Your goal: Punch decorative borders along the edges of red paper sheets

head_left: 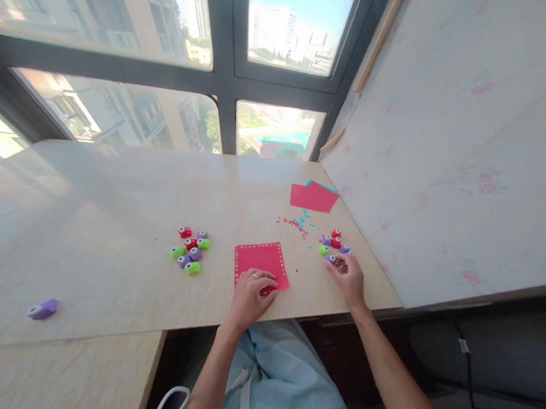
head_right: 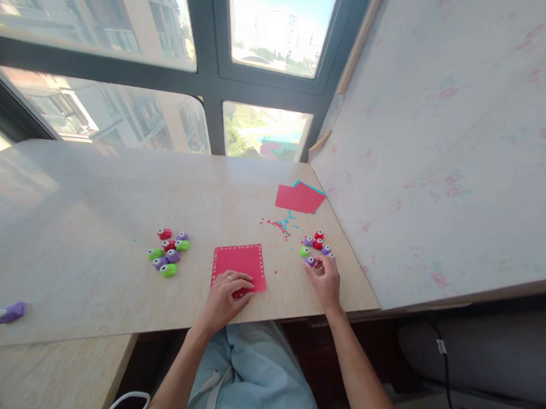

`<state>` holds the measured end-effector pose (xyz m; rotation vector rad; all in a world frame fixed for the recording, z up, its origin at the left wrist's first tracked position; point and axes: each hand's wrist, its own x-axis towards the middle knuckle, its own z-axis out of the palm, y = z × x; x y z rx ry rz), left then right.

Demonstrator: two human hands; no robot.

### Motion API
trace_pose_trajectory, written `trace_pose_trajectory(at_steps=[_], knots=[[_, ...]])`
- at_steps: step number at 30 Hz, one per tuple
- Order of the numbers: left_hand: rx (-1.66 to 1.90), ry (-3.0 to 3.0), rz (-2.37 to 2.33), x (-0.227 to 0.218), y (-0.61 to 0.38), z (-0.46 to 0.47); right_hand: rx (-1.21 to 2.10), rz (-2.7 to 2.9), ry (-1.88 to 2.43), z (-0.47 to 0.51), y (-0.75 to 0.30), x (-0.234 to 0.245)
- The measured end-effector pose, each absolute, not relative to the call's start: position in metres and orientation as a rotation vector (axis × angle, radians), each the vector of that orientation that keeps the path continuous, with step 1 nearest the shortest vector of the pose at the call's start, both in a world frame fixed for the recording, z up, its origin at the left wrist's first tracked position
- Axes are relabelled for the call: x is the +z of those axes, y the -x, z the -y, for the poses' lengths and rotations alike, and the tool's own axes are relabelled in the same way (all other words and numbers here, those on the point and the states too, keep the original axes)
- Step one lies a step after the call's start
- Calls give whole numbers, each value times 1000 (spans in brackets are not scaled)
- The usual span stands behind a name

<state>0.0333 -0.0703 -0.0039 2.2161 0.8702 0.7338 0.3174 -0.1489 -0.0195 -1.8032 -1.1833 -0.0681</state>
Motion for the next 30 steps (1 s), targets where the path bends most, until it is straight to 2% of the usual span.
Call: trace_pose_trajectory(at_steps=[24,30], knots=[[760,-2221,-856,-5,-34,70,-58,1017,1864,147,-318,-24],[778,-2239,-859,-7,-34,69,-204,801,1828,150,-325,-23]])
